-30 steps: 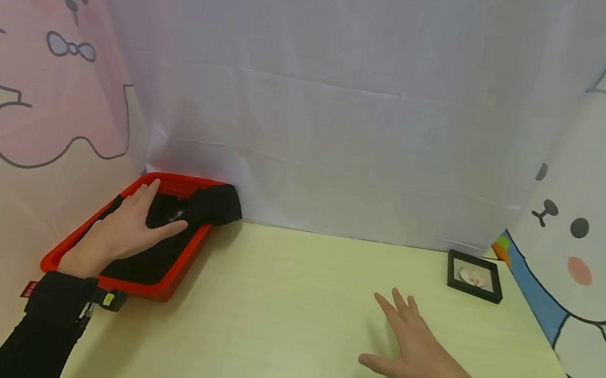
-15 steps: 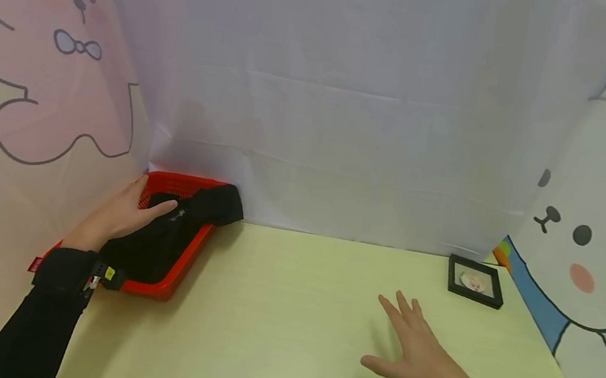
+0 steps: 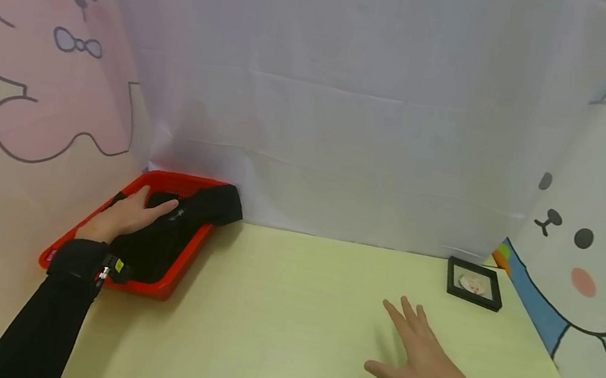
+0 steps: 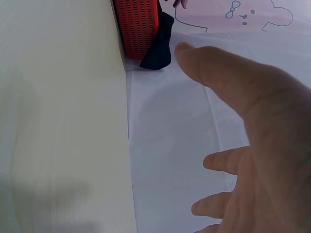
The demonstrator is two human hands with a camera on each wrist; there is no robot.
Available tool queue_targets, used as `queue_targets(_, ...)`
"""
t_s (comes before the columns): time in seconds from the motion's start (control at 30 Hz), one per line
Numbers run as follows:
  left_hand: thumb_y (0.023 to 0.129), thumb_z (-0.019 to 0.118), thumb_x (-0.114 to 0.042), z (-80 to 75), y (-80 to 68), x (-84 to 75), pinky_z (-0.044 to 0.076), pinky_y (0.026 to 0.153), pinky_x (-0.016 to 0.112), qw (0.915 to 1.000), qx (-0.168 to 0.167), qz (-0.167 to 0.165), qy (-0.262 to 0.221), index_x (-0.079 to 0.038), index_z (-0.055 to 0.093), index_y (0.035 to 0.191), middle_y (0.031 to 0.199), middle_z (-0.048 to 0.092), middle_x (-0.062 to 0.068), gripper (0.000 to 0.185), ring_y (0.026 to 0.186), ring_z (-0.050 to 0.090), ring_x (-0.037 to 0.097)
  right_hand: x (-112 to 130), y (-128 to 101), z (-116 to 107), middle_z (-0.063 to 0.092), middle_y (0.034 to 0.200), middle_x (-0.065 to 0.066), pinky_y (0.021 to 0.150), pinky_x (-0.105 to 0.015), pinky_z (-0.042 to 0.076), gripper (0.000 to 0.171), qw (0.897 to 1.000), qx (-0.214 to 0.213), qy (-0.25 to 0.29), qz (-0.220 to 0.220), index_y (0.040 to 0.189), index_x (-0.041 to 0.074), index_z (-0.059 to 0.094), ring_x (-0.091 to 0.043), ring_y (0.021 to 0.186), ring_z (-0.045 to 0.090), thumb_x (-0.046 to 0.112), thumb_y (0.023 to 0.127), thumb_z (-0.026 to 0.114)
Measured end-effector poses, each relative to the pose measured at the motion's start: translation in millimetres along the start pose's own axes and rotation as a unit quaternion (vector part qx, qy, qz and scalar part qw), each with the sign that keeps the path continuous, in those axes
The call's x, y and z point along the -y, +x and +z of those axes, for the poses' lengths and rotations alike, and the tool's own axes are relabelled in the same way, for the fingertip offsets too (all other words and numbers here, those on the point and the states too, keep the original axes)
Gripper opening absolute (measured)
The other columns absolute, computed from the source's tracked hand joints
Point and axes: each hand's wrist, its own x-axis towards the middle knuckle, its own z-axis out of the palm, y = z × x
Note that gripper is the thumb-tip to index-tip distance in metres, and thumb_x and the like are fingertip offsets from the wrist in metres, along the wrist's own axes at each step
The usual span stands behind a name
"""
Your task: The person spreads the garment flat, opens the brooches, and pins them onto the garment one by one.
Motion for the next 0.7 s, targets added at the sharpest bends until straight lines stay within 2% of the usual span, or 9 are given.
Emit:
queue_targets(0.27, 0.089, 0.027, -0.077, 2.0, 4.2, 7.2, 0.020, 0.102, 0.074, 0.9989, 0.033, -0.021, 0.027, 0.010, -0.011, 0.148, 0.150, 0.007, 0.041, 0.111, 0.131, 0.021, 0.062, -1.5, -1.9, -0.1, 0.018, 0.158, -0.023, 0.092, -0.079, 0.027, 0.097, 1.000, 0.000, 0.002, 0.007, 0.153, 0.027, 0.027, -0.055, 0.142, 0.011, 0.069, 0.075, 0.067)
queue_targets(0.47, 0.088, 0.026, -0.078, 1.1, 7.2, 10.0, 0.022, 0.099, 0.076, 0.9978, 0.044, -0.029, 0.041, 0.011, -0.010, 0.148, 0.149, 0.009, 0.043, 0.113, 0.129, 0.024, 0.064, -2.1, -3.0, -1.4, 0.019, 0.157, -0.024, 0.092, -0.079, 0.028, 0.097, 1.000, -0.007, -0.009, 0.008, 0.153, 0.025, 0.027, -0.056, 0.141, 0.012, 0.068, 0.075, 0.067)
queue_targets(0.7, 0.088, 0.027, -0.078, 0.8, 10.6, 13.4, 0.025, 0.096, 0.076, 0.9920, 0.069, -0.031, 0.100, 0.015, -0.003, 0.147, 0.147, 0.013, 0.045, 0.114, 0.126, 0.029, 0.064, -2.3, -3.6, -5.3, 0.018, 0.158, -0.023, 0.092, -0.079, 0.028, 0.099, 1.000, 0.003, -0.017, 0.015, 0.153, 0.023, 0.028, -0.057, 0.140, 0.011, 0.071, 0.074, 0.066)
